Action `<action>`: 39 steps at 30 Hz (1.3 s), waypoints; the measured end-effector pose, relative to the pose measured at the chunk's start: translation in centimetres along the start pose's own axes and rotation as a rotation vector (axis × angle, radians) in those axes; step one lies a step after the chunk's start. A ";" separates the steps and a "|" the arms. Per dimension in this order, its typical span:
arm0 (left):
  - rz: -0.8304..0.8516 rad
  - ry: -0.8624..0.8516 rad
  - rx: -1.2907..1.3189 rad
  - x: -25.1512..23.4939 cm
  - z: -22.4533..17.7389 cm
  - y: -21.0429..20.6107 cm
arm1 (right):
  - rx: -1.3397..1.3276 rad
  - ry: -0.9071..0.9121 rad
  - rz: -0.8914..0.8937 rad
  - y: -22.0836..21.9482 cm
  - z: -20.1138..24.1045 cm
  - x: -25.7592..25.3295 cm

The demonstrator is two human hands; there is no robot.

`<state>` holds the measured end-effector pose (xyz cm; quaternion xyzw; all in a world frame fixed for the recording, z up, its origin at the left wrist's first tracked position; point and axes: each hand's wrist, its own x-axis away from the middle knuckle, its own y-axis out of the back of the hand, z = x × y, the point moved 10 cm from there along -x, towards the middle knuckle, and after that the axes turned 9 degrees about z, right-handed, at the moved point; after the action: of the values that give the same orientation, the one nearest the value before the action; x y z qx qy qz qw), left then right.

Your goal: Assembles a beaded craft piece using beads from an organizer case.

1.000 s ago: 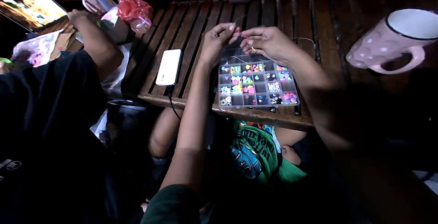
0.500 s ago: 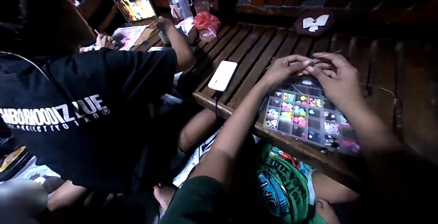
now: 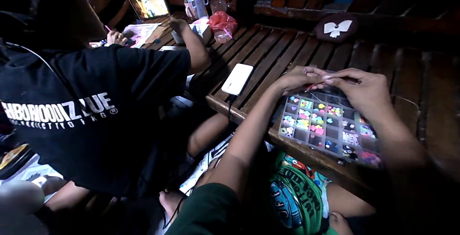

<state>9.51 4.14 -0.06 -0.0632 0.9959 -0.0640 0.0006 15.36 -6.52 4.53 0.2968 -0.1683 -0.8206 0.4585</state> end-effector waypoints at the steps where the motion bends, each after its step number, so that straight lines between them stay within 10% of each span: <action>1: 0.008 -0.001 -0.005 0.0 0.0 0.0 | 0.010 0.007 0.000 0.0 0.0 0.0; 39: 0.064 0.006 -0.058 0.3 -0.6 -1.1 | 0.282 0.106 -0.096 0.5 1.5 0.6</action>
<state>9.37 3.15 0.66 -0.0312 0.9989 -0.0353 -0.0021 14.53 -7.26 5.78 0.4089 -0.2431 -0.7929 0.3809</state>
